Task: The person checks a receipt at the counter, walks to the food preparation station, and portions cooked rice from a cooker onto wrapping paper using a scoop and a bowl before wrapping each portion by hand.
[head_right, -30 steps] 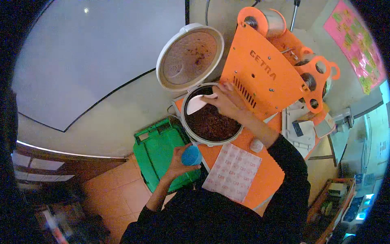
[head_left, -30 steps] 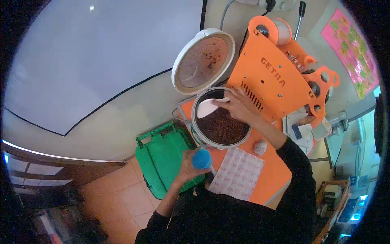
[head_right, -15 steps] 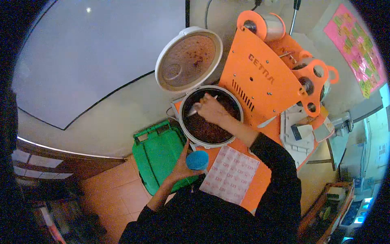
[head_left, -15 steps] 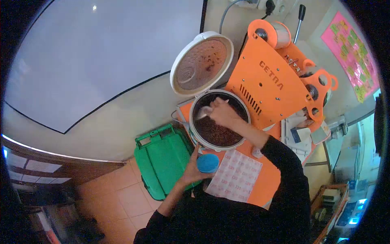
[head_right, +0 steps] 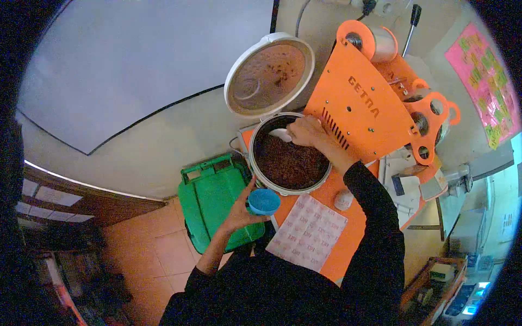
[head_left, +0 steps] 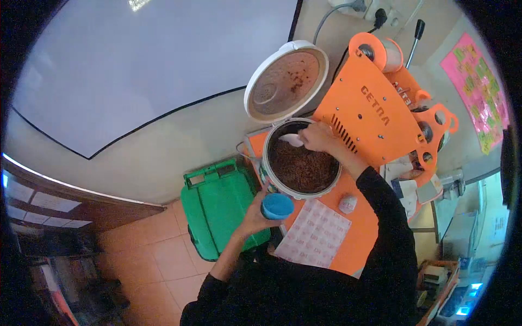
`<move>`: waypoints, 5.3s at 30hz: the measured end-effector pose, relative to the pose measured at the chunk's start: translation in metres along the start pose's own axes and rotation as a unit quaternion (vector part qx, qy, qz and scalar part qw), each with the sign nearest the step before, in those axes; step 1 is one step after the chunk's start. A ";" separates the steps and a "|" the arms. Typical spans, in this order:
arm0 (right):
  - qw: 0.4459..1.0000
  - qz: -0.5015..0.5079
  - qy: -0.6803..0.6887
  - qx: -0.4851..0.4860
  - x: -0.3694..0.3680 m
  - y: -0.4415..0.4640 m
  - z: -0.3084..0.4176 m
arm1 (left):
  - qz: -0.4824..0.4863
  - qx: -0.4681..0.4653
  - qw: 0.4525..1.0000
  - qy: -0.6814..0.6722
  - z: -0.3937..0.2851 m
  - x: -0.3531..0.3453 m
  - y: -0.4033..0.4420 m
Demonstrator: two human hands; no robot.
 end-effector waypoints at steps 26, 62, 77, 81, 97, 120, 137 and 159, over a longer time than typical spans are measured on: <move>0.878 0.142 0.455 -0.045 -0.074 -0.005 0.005 | 0.042 -0.076 0.996 -0.005 -0.001 -0.001 0.007; 0.890 -0.451 0.072 0.004 0.052 -0.163 0.054 | 0.076 0.198 0.898 -0.385 -0.055 -0.030 0.146; 0.997 0.010 -0.056 0.043 0.009 -0.013 0.021 | 0.033 0.085 0.873 -0.479 -0.060 0.038 0.109; 0.998 0.014 -0.048 -0.028 0.012 0.002 0.008 | 0.032 0.055 0.868 -0.493 -0.056 0.046 0.094; 0.957 0.056 0.275 -0.070 -0.052 -0.018 -0.001 | -0.009 0.029 0.851 -0.524 -0.056 0.050 0.097; 0.890 -0.317 0.250 -0.212 0.035 -0.142 -0.036 | -0.087 0.131 0.964 -0.212 -0.072 -0.004 0.129; 0.839 -0.534 0.094 -0.046 0.048 -0.195 0.058 | 0.051 0.163 0.881 -0.440 -0.074 -0.021 0.156; 0.620 -0.451 0.639 -0.061 -0.018 -0.177 0.027 | 0.237 -0.028 0.777 -0.583 -0.150 -0.047 0.046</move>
Point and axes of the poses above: each hand's wrist, its own y-axis towards the middle knuckle, its own x-axis out of the back of the hand, z = x × y, the point moved 10 cm from there along y, towards the middle knuckle, and after that the axes turned 15 degrees about y, right-handed, at the moved point
